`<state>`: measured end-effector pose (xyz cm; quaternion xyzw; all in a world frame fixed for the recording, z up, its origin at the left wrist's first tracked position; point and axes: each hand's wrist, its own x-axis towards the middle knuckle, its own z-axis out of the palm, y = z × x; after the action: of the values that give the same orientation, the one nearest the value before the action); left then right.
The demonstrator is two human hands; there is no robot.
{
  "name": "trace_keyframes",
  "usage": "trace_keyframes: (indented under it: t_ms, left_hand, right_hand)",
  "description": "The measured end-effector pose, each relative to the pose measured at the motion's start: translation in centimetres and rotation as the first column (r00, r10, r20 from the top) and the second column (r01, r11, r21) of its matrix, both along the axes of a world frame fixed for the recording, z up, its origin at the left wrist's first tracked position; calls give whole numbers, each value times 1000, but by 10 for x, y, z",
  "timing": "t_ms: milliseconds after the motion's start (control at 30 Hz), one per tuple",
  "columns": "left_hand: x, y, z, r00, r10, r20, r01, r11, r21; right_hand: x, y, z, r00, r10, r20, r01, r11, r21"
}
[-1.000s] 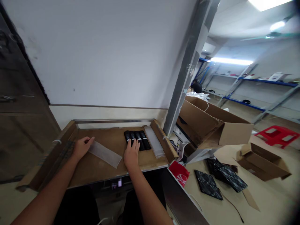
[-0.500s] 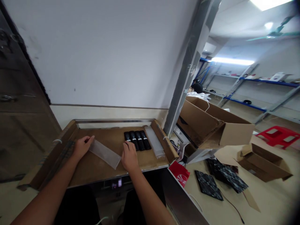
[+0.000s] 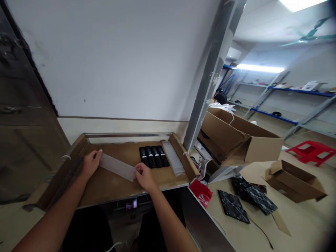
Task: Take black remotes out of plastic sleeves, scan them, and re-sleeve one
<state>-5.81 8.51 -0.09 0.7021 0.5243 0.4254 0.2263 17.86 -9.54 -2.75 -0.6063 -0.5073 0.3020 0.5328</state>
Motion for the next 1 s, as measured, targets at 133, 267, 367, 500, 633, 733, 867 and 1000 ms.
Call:
trace_keyframes:
  t_ms: [133, 267, 367, 500, 633, 733, 867, 1000]
  left_hand:
    - [1, 0, 1, 1000, 16, 1, -16, 999, -38]
    - [2, 3, -3, 1000, 3, 10, -3, 998, -67]
    - [1, 5, -6, 1000, -6, 21, 8, 998, -61]
    - [0, 7, -9, 999, 19, 29, -18, 999, -46]
    - [0, 9, -10, 998, 47, 37, -45, 998, -38]
    - [0, 8, -9, 996, 68, 61, -66, 997, -35]
    - [2, 6, -7, 982, 131, 132, -128, 991, -36]
    - [1, 11, -8, 965, 193, 175, -193, 981, -19]
  right_hand:
    - [1, 1, -1, 983, -34, -182, 41, 998, 39]
    - [4, 2, -3, 974, -58, -218, 81, 992, 102]
    - [5, 2, -5, 971, -103, -217, 129, 986, 108]
    - [5, 1, -6, 972, -141, -186, 156, 985, 67]
    - [4, 1, -5, 963, -170, -211, 187, 980, 67]
    - [3, 0, -3, 949, -179, -259, 198, 979, 49]
    - [2, -1, -1, 934, -139, -330, 146, 989, -2]
    - [2, -1, 0, 923, -131, -362, 146, 989, 13]
